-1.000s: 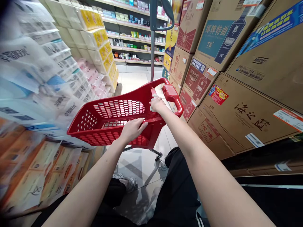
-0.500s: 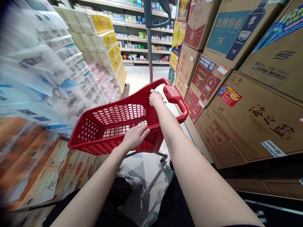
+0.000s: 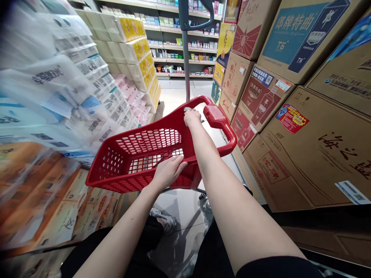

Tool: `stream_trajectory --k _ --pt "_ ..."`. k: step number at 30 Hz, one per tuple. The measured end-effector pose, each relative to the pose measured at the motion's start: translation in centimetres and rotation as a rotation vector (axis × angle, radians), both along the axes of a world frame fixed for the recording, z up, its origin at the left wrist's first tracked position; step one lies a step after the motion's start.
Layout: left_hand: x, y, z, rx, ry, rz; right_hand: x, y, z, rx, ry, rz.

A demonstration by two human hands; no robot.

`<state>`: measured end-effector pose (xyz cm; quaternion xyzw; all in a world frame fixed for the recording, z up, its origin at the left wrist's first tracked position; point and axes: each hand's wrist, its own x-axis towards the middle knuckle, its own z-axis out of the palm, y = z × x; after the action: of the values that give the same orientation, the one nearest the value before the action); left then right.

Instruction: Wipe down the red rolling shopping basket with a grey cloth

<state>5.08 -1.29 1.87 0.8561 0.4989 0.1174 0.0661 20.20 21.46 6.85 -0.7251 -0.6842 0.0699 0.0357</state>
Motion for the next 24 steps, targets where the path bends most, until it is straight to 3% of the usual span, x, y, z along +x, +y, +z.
stream_trajectory --k 7,13,24 --pt "2.4 0.8 -0.5 0.009 -0.022 0.026 1.9 -2.7 -0.1 -0.013 0.009 -0.015" --pt "4.3 1.0 -0.6 0.042 -0.045 0.006 4.7 -7.4 0.2 -0.031 -0.015 -0.023" --pt "4.8 1.1 -0.3 0.031 0.019 -0.026 7.4 -15.9 1.6 -0.143 -0.095 0.082"
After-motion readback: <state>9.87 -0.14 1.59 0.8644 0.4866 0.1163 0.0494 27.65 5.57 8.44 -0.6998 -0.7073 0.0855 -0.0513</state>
